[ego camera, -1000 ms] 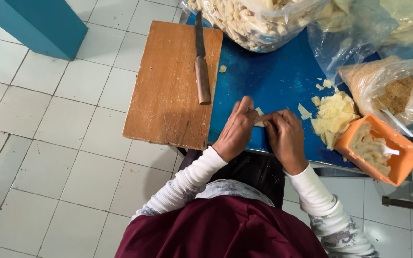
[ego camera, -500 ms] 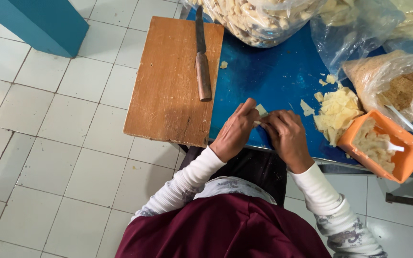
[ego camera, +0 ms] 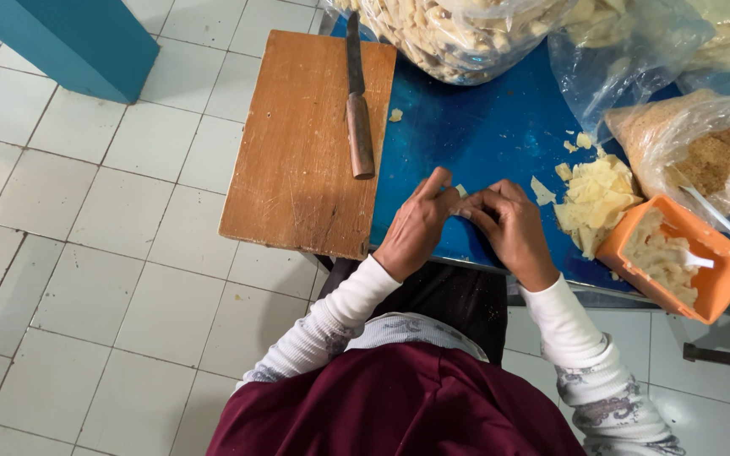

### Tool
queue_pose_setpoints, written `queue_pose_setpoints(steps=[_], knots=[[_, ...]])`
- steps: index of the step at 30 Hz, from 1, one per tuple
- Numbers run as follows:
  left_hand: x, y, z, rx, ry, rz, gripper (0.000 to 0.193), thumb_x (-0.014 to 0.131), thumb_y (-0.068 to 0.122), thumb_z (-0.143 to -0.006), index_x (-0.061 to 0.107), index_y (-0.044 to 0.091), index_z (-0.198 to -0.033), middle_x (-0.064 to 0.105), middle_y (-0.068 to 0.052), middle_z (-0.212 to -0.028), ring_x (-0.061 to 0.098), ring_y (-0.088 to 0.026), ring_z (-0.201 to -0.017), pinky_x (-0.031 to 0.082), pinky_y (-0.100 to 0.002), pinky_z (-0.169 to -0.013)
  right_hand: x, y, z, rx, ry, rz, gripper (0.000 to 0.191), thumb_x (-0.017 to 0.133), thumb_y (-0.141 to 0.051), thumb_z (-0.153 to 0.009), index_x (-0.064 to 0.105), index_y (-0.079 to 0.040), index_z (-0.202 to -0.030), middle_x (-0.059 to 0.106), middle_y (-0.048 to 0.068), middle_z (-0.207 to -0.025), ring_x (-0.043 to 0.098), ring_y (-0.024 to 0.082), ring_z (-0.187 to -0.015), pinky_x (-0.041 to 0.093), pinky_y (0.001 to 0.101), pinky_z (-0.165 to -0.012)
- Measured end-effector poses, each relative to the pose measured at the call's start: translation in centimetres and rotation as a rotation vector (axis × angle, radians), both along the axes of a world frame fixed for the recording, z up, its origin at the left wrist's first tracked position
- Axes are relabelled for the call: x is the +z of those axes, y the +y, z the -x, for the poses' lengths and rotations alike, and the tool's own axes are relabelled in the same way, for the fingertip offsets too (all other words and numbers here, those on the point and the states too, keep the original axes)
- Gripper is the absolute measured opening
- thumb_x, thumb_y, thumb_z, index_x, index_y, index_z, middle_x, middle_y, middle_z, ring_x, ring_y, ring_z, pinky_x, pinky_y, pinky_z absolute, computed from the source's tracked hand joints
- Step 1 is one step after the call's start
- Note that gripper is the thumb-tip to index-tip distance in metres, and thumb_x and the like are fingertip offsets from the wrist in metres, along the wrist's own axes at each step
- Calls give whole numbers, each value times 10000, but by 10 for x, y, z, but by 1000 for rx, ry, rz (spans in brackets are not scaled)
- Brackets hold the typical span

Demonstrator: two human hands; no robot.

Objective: The person sits at a blue work table and folds flat square dough sheets by hand, rolling each into a tight cylinder. They place finished rolls into a plastic bag of rolled pieces, occasionally scoop pieces from an orange container, and take new flat sheets from a pile to repeat the process.

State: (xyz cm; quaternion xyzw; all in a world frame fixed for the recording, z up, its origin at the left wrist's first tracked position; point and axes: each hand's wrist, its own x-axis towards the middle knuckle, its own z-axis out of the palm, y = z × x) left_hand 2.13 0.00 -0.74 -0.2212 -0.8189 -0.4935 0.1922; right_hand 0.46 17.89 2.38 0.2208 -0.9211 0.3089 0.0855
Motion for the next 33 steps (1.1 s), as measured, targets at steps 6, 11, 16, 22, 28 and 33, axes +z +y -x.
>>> queue_pose_setpoints(steps=[6,11,16,22,28,33], knots=[[0,0,5,28,32,35,81,573,-55,-890,552,-22,-961,480,-177,-1076,582,-369,-1017,503,-455,-797,5,-7,-16,24,208,-2,162,778,-118,-875,732,-62,-1020,701,81,-943,634,280,-838,503,382,-725],[3,-1,0,23,10,23,93,599,-8,-915,569,-10,-1003,486,-163,-1068,588,-362,-996,499,-452,-783,-2,-9,-14,30,326,-88,76,766,-76,-929,730,-59,-994,692,73,-968,622,284,-874,496,397,-798],[3,2,-2,78,44,54,94,615,36,-922,563,9,-995,485,-153,-1104,578,-357,-1000,499,-465,-791,-10,-9,-20,-41,376,-195,127,740,-83,-920,761,-95,-1044,651,52,-1038,586,268,-997,468,405,-889],[-4,3,-1,99,6,91,90,588,35,-964,548,3,-1038,478,-157,-1120,589,-359,-1054,518,-454,-798,-11,-13,-39,-123,504,-420,357,665,-94,-936,733,-146,-1282,681,2,-1162,574,237,-1109,417,417,-915],[-5,4,-10,147,-19,7,251,625,23,-969,544,-24,-1201,485,-190,-1146,575,-405,-1065,494,-482,-786,-11,-16,-27,-176,479,-515,424,662,-73,-933,725,-217,-1327,594,-5,-1304,518,242,-1129,401,426,-926],[-8,1,-14,143,83,-36,273,622,-43,-966,510,-42,-1215,467,-215,-1154,556,-420,-1033,492,-479,-847,-15,-13,-2,-127,393,-528,530,664,-39,-903,674,-216,-1403,514,21,-1383,483,259,-1113,378,427,-891]])
